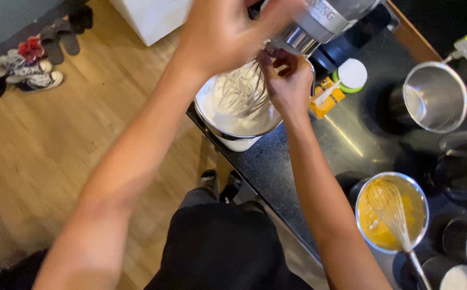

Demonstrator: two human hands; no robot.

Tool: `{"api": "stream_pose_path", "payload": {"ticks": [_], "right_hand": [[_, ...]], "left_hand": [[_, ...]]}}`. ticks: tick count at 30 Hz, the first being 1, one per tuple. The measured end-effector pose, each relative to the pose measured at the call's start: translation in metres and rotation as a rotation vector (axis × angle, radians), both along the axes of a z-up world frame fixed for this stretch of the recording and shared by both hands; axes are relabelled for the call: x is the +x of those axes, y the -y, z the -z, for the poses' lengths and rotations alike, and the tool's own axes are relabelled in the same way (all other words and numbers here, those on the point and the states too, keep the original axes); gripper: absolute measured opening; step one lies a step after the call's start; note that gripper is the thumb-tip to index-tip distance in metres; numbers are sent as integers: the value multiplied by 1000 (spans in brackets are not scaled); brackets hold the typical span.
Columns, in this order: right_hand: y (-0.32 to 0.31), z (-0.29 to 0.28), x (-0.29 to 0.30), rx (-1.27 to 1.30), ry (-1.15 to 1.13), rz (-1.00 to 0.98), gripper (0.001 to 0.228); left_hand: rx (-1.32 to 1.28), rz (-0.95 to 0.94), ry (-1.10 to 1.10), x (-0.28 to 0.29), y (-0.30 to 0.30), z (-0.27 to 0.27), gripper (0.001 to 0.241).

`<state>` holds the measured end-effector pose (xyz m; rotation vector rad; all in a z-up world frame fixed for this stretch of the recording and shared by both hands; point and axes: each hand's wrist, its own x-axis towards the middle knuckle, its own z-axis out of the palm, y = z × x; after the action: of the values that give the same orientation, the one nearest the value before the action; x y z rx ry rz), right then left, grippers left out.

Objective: The person whisks yellow batter in a bowl by hand, then transfers white whipped contents from a larger mixer bowl into the yellow batter using a spatula and continues whisking.

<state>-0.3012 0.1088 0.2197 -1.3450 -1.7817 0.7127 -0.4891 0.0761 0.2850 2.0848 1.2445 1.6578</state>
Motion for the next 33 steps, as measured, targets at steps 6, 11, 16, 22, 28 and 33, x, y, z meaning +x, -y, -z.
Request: {"api": "stream_pose_path", "payload": {"ticks": [6, 11, 16, 22, 28, 33], "right_hand": [[-1, 3, -18, 67, -315, -46, 25], [-11, 21, -7, -39, -412, -193, 18], [-26, 22, 18, -126, -446, -444, 26], [-21, 9, 16, -345, -274, -492, 25], [18, 0, 16, -42, 59, -435, 17], [71, -16, 50, -10, -69, -211, 20]], "left_hand": [[-194, -380, 899, -7, 108, 153, 16], [-427, -251, 629, 9, 119, 231, 59], [-579, 207, 1059, -27, 62, 270, 81], [-604, 419, 1198, -41, 18, 254, 71], [-673, 558, 1122, -56, -31, 238, 51], [-761, 369, 1017, -22, 4, 191, 45]]}}
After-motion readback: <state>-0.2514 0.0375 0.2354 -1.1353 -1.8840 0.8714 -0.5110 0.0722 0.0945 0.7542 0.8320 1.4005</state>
